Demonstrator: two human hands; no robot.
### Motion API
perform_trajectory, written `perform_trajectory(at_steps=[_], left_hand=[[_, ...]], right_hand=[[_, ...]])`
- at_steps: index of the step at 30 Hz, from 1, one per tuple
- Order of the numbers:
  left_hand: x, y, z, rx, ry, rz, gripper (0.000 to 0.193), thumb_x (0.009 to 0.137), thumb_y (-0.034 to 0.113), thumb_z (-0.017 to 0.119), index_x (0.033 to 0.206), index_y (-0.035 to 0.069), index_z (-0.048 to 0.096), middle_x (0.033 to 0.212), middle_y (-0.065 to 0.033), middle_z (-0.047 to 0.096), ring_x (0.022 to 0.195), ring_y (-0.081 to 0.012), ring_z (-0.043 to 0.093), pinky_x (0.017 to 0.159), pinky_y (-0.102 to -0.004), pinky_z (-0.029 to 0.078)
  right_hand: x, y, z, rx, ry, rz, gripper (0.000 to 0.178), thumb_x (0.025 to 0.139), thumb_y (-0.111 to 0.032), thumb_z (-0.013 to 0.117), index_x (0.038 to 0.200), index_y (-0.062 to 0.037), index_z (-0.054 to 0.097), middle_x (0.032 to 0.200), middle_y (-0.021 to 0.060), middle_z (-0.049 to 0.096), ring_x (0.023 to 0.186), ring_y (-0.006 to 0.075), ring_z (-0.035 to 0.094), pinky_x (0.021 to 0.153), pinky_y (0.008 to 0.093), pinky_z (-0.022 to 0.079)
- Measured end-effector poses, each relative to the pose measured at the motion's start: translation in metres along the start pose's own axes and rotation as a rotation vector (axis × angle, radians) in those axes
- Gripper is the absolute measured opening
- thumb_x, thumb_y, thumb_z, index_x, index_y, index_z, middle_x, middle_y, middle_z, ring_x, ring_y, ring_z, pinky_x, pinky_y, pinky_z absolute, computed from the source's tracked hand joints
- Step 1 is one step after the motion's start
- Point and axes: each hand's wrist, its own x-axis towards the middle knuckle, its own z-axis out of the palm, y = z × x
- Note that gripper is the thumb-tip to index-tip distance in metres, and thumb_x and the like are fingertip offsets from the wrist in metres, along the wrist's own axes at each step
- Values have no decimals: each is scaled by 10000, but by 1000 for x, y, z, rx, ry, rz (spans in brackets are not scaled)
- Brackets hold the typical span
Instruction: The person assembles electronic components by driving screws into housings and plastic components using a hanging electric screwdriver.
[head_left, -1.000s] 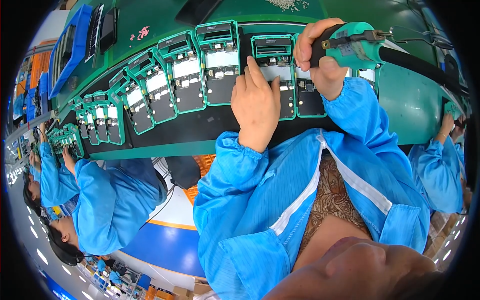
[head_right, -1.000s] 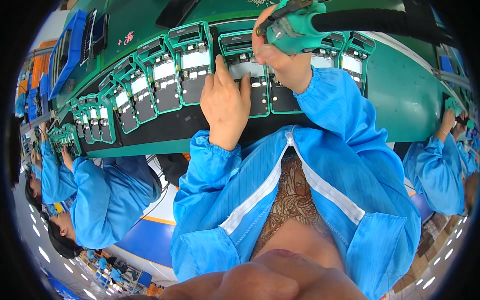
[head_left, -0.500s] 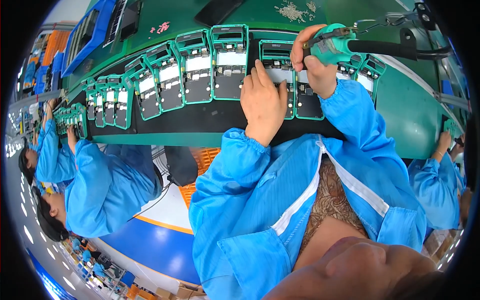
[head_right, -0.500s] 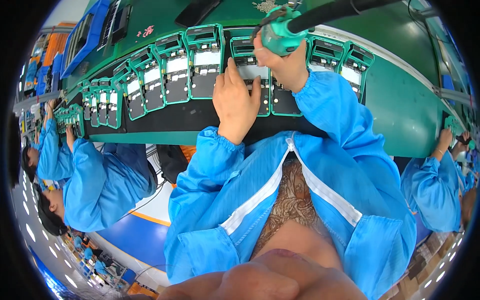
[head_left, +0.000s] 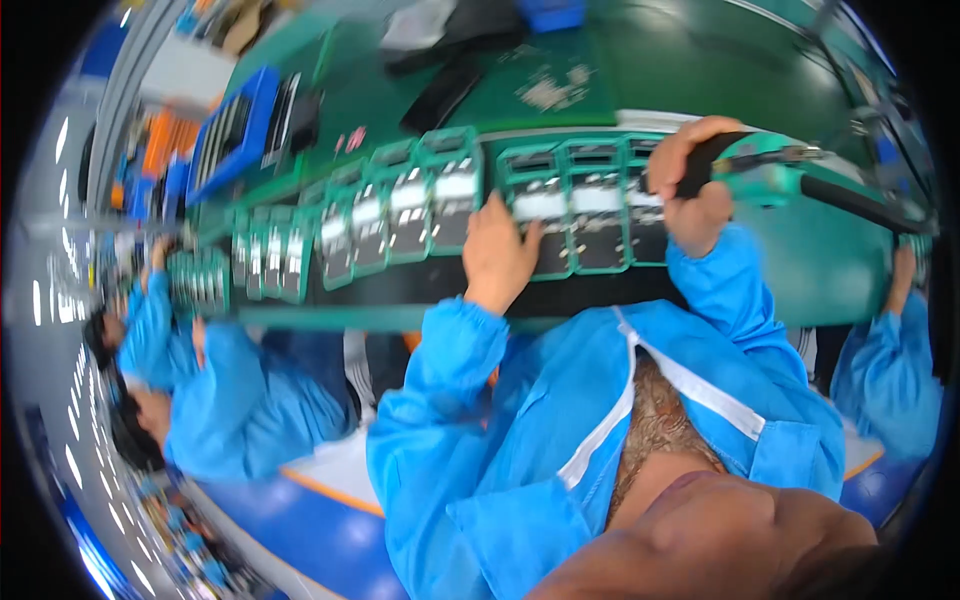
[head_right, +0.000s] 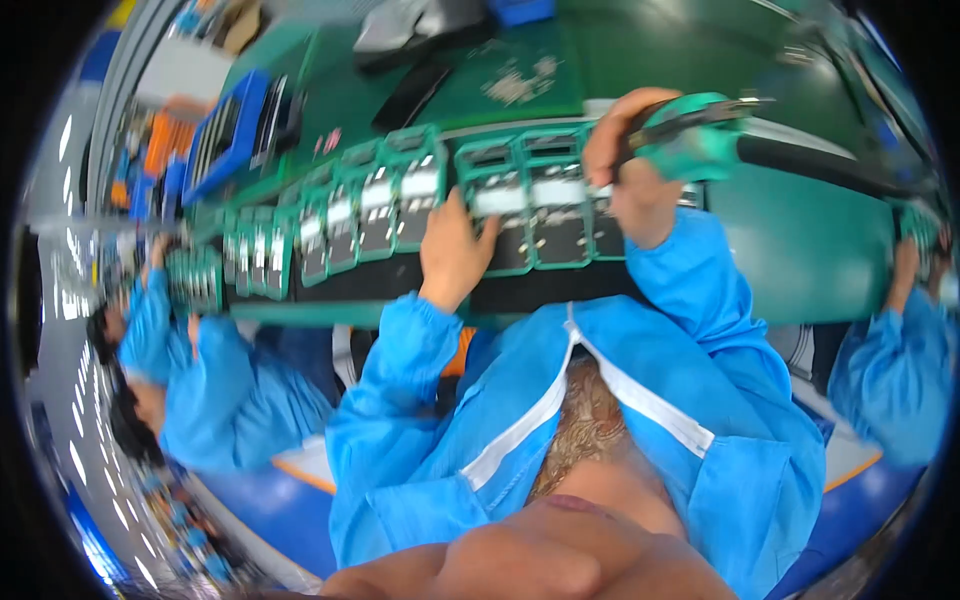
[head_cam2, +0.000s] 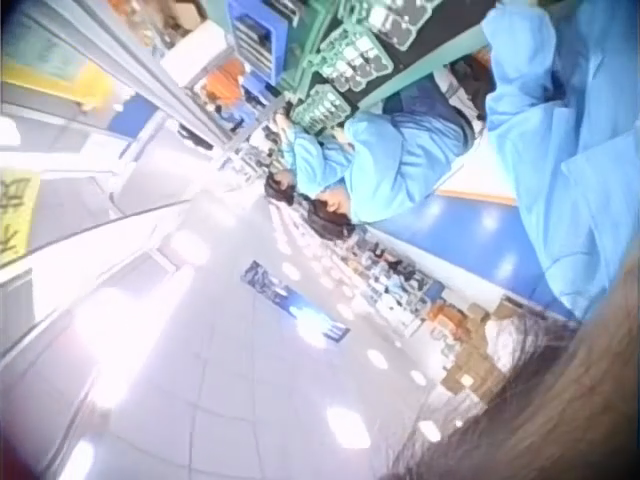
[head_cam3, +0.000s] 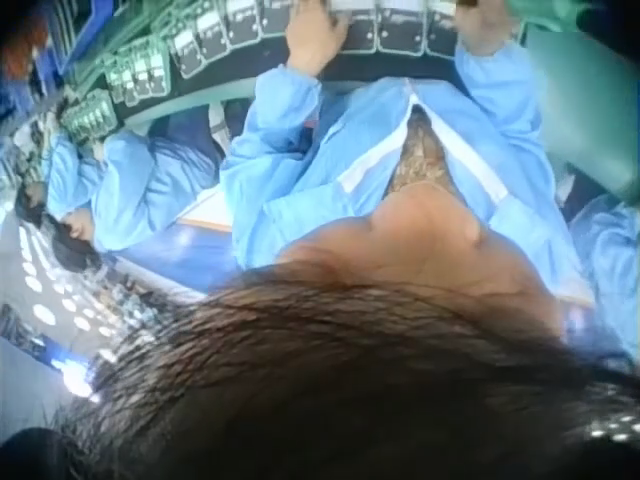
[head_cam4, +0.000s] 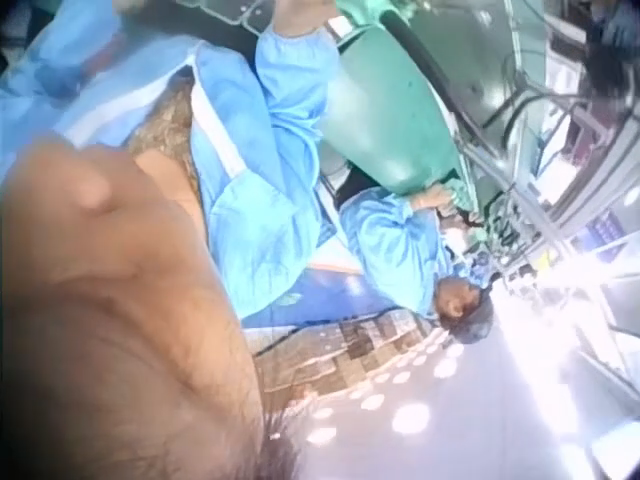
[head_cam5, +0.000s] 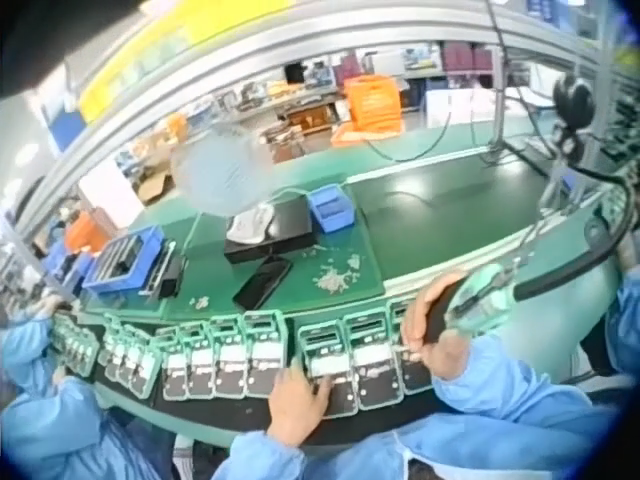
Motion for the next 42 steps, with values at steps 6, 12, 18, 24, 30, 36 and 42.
perform_trajectory(at_steps=[6, 12, 18, 24, 30, 36, 42], left_hand=[[14, 2, 36, -246, -211, -129, 579, 765, 358, 685, 1115, -63, 497, 912, -221, 553, 826, -377, 561, 697, -445, 455], [41, 95, 103, -473, -369, 71, 600, 800, 301, 678, 1215, -63, 441, 809, -144, 529, 683, -252, 518, 592, -361, 424], [67, 220, 155, -1226, -669, 223, 384, 735, 319, 678, 808, -43, 574, 733, -156, 612, 648, -203, 613, 526, -346, 491], [63, 272, 227, -1453, -332, 481, 388, 714, 170, 668, 1044, 1, 551, 923, -111, 619, 790, -175, 550, 713, -364, 481], [17, 187, 120, -1075, -578, 253, 294, 816, 166, 593, 1064, 8, 575, 878, -164, 614, 791, -246, 608, 697, -346, 488], [-3, 28, -9, -583, 330, -98, 222, 853, 111, 562, 1043, -6, 568, 906, -159, 587, 834, -287, 586, 725, -368, 469], [-44, -186, -61, 235, 711, -440, 250, 841, 128, 574, 1037, -25, 545, 1000, -185, 562, 943, -368, 502, 812, -444, 407]], right_hand=[[-5, -22, -46, 157, 79, 28, 571, 731, -425, 742, 1016, -43, 426, 623, 44, 494, 489, 105, 466, 410, 228, 381], [-2, -41, -94, 13, 166, 2, 472, 745, -258, 703, 1051, -22, 431, 648, 57, 507, 530, 94, 483, 478, 213, 404], [-16, -44, -146, 55, 117, 16, 493, 773, -65, 641, 1222, -39, 437, 1046, 46, 550, 828, 99, 542, 668, 256, 459], [-7, -41, -187, 305, -24, 15, 588, 772, -328, 646, 1226, -40, 409, 936, 76, 494, 837, 174, 472, 712, 270, 417], [10, -60, -151, -140, 69, -40, 431, 856, -354, 597, 1080, -10, 469, 747, 61, 457, 619, 130, 420, 562, 262, 363], [12, -34, -117, -113, 37, 32, 412, 865, -336, 587, 1097, -16, 470, 725, 49, 452, 573, 114, 429, 513, 248, 355], [4, -8, -53, 27, -45, 193, 406, 840, -261, 595, 1131, -21, 445, 721, 40, 465, 561, 100, 445, 493, 227, 353]])
